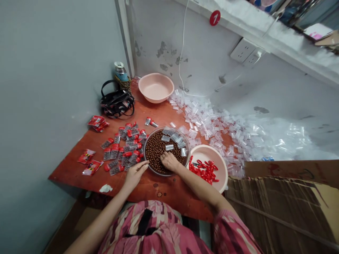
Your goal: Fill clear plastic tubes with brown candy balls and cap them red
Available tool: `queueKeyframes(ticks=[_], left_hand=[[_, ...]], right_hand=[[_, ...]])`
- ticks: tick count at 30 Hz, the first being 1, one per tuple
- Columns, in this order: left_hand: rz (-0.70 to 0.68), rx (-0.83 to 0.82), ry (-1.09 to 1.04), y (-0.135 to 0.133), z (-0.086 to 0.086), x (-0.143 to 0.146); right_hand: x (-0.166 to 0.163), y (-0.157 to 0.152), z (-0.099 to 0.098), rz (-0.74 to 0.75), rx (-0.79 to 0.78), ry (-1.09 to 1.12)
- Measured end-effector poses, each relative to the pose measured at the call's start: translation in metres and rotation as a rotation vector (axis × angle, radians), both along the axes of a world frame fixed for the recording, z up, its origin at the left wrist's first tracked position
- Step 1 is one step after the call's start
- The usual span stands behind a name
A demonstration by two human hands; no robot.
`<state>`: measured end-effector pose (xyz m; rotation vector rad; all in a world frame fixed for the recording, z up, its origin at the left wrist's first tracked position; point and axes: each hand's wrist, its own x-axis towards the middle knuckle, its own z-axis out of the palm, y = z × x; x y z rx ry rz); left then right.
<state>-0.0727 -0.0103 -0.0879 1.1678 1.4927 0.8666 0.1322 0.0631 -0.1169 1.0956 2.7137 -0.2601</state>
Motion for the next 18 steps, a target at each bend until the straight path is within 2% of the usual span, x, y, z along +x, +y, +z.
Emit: queueKeyframes(ticks=[3,5,9,12,15,18], left_hand=[[0.001,0.005,0.01,0.004,0.0,0.0],[-0.011,0.007,0.02,0.007,0.0,0.001],[-0.101,0.026,-0.006,0.017,-0.003,0.015],[-0.198,0.01,-0.099,0.025,-0.005,0.031],[-0.223,0.01,-0.2,0.03,-0.004,0.046],[-0.183,-0.03,-0.311,0.034,0.0,0.057]], right_hand=[[0.004,-0.001,0.003,-0.089,-0.002,0.044],[0.013,-0.005,0.006,-0.196,-0.091,0.199],[0.022,-0.02,0.016,-0.437,-0.499,0.769],[0.019,-0.029,0.027,-0.504,-0.719,1.05],[0.019,-0.032,0.039,-0.524,-0.741,1.139],[0.026,-0.033,0.045,-0.563,-0.647,1.106]])
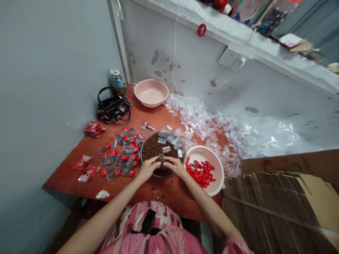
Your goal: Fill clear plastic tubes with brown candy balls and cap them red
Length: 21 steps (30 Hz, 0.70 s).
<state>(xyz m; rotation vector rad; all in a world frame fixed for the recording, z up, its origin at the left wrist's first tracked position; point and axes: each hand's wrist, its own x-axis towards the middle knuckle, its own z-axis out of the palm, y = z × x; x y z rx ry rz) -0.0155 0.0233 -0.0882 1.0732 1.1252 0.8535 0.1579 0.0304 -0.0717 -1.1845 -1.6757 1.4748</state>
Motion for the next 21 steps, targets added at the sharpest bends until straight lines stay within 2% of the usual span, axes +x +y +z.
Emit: queueKeyframes(ticks=[3,5,10,13,17,21], left_hand=[[0.012,-0.047,-0.052,0.002,0.004,0.007],[-0.012,-0.021,-0.004,0.004,0.007,0.01],[-0.103,0.179,0.176,0.01,0.011,0.013],[-0.154,0.259,0.197,0.014,0.013,0.017],[-0.201,0.226,0.157,0.015,0.012,0.021],[-0.226,0.124,0.151,0.015,0.004,0.02]], right_hand=[[0.01,-0.002,0.003,-0.104,0.073,-0.069],[0.016,-0.004,0.008,-0.157,0.117,-0.066],[0.027,-0.006,0.022,-0.094,0.263,-0.157],[0.032,-0.005,0.024,-0.078,0.282,-0.175],[0.033,-0.004,0.022,-0.091,0.274,-0.196],[0.03,-0.005,0.017,-0.088,0.271,-0.258]])
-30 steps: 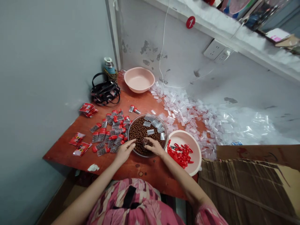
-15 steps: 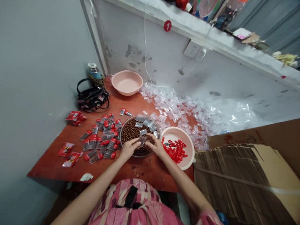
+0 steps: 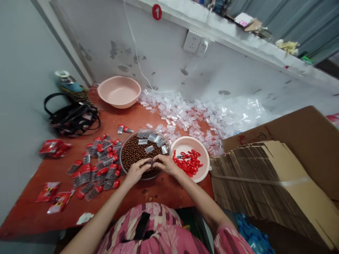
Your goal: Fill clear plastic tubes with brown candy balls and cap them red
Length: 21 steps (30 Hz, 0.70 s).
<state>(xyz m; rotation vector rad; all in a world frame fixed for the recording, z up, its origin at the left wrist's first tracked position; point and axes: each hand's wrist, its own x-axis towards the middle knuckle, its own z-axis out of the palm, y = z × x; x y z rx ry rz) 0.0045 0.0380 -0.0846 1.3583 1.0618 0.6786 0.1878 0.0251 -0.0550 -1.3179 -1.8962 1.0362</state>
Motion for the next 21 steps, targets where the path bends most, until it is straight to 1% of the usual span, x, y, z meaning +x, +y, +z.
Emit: queueKeyframes(ticks=[2,4,8,10,12,17,19,21], left_hand=[[0.0,-0.016,0.022,0.001,-0.006,-0.003],[0.003,0.027,0.071,0.002,-0.012,-0.006],[-0.024,0.181,0.187,0.006,-0.019,-0.009],[-0.045,0.217,0.203,0.007,-0.019,-0.009],[-0.046,0.211,0.196,0.007,-0.019,-0.007],[-0.006,0.158,0.172,0.008,-0.022,0.0],[0.059,0.117,0.172,0.009,-0.024,-0.001],[0.142,0.043,0.17,0.011,-0.026,-0.003]], right_hand=[[-0.002,-0.001,-0.004,-0.046,-0.008,-0.022],[-0.005,-0.002,-0.009,-0.056,0.002,-0.039],[-0.007,-0.002,-0.014,0.072,0.092,-0.113],[-0.007,-0.001,-0.017,0.09,0.092,-0.144],[-0.005,-0.001,-0.02,0.046,0.059,-0.126],[0.003,-0.004,-0.03,-0.157,-0.042,0.005],[0.008,-0.007,-0.032,-0.23,-0.102,0.05],[0.012,-0.011,-0.035,-0.242,-0.14,0.08]])
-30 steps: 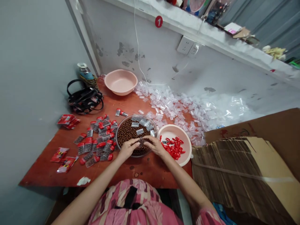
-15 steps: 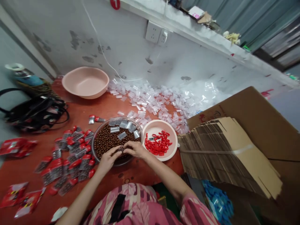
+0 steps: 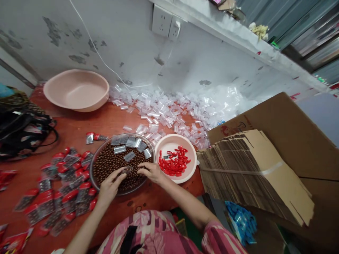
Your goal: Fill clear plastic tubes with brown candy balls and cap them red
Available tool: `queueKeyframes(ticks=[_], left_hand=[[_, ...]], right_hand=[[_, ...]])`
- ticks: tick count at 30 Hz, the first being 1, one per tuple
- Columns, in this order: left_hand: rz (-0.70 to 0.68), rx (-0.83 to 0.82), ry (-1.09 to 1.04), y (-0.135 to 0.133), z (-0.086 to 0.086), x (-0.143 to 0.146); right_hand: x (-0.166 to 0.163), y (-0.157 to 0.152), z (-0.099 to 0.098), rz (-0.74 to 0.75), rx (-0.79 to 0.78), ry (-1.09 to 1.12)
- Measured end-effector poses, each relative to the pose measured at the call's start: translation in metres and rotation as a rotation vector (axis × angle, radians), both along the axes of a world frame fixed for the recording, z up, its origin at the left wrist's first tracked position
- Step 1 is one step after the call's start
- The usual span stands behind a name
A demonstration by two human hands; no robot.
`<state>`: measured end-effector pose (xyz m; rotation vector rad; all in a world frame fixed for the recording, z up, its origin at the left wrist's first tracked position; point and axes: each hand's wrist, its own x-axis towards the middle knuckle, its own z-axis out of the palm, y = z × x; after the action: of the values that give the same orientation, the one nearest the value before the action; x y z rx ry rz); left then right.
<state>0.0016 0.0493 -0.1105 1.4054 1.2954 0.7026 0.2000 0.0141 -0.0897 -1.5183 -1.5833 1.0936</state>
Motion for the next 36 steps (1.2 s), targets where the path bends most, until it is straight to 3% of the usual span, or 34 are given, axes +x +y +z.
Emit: queueKeyframes(ticks=[5,8,11,14,16,18,22,25,29,32,36], left_hand=[[0.116,-0.221,-0.139,-0.001,-0.003,0.002],[0.172,-0.222,-0.26,-0.003,-0.002,0.005],[0.117,-0.16,-0.177,-0.004,0.002,0.006],[0.065,-0.156,-0.139,-0.004,0.008,0.01],[0.189,-0.19,-0.293,-0.005,0.014,0.016],[0.29,-0.253,-0.473,-0.005,0.022,0.025],[0.262,-0.383,-0.678,-0.004,0.044,0.037],[0.243,-0.423,-0.79,-0.003,0.057,0.038],[0.175,-0.453,-0.862,-0.007,0.063,0.037],[0.143,-0.451,-0.841,-0.013,0.063,0.041],[0.117,-0.435,-0.784,-0.018,0.063,0.044]], right_hand=[[0.003,-0.006,-0.006,0.047,-0.019,0.009],[0.012,-0.004,-0.007,-0.012,0.045,-0.078],[0.042,0.001,-0.008,-0.122,0.052,-0.341],[0.084,0.006,-0.016,-0.182,-0.111,-0.784],[0.107,0.01,-0.026,-0.153,-0.247,-0.978],[0.12,0.012,-0.036,-0.138,-0.3,-1.026],[0.126,0.011,-0.046,-0.13,-0.301,-1.028],[0.123,0.008,-0.039,-0.228,-0.251,-0.876],[0.099,0.006,-0.009,-0.384,-0.156,-0.205],[0.065,0.01,0.026,-0.285,-0.102,0.069],[0.016,0.012,0.062,-0.154,-0.109,0.185]])
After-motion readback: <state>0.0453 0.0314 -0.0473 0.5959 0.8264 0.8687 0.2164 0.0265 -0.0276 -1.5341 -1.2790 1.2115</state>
